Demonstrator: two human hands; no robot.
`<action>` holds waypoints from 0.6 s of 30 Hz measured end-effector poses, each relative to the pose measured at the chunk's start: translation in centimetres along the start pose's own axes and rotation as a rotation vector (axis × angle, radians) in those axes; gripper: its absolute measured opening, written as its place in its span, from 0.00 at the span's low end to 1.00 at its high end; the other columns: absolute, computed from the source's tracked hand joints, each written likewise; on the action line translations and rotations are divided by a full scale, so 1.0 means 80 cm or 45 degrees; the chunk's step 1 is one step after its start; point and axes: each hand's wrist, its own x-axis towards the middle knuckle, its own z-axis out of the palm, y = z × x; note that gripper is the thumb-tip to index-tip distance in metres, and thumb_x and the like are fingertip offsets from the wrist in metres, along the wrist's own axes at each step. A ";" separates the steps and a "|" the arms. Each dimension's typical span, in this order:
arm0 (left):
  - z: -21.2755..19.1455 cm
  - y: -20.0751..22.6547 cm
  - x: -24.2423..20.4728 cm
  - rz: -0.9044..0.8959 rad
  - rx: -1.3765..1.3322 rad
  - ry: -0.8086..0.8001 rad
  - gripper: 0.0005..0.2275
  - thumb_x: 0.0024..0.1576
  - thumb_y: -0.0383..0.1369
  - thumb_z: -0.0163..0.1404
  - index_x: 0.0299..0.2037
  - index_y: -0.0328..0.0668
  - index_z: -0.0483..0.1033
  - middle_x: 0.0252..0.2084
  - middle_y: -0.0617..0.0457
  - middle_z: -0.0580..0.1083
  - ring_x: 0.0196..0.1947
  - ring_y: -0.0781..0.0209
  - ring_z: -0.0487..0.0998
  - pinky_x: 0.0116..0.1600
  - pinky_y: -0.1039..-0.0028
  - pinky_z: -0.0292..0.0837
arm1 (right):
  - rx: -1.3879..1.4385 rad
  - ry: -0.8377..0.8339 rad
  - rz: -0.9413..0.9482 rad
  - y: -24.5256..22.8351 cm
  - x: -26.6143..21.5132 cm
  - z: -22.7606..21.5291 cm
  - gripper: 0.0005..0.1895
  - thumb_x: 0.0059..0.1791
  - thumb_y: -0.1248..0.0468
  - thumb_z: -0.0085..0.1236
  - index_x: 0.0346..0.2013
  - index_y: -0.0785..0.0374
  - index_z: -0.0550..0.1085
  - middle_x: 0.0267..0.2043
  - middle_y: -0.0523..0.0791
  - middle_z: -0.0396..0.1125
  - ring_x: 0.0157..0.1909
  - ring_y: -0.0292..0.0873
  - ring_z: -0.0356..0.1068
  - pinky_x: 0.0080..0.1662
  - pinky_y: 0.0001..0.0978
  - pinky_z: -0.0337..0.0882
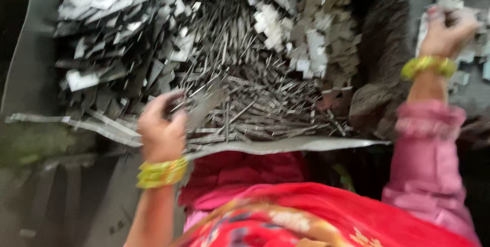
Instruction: The person inserts metal rods into metal hinge plates and places the assembled units into a pile. The person handles the components by hand and repeatedly performs the same insertion and placement actions.
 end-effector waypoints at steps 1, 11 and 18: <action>0.020 0.003 -0.005 -0.080 -0.276 -0.032 0.13 0.56 0.23 0.54 0.51 0.40 0.78 0.41 0.55 0.78 0.40 0.68 0.78 0.47 0.77 0.74 | 0.388 -0.316 0.198 -0.048 -0.050 -0.009 0.26 0.49 0.48 0.61 0.51 0.65 0.72 0.52 0.51 0.72 0.51 0.53 0.75 0.53 0.48 0.74; 0.122 -0.027 -0.123 -0.299 -0.582 -0.600 0.18 0.53 0.26 0.61 0.52 0.37 0.70 0.47 0.53 0.77 0.44 0.70 0.79 0.49 0.79 0.77 | 1.655 -1.253 1.425 -0.262 -0.343 -0.058 0.19 0.57 0.53 0.44 0.60 0.57 0.63 0.53 0.53 0.71 0.51 0.58 0.73 0.49 0.61 0.73; 0.045 -0.099 -0.121 -0.374 -0.561 -0.366 0.09 0.58 0.29 0.57 0.47 0.36 0.79 0.40 0.56 0.79 0.38 0.72 0.78 0.46 0.80 0.75 | 0.315 -1.125 0.664 -0.212 -0.248 0.091 0.15 0.52 0.56 0.59 0.51 0.57 0.71 0.44 0.49 0.73 0.42 0.50 0.74 0.46 0.53 0.75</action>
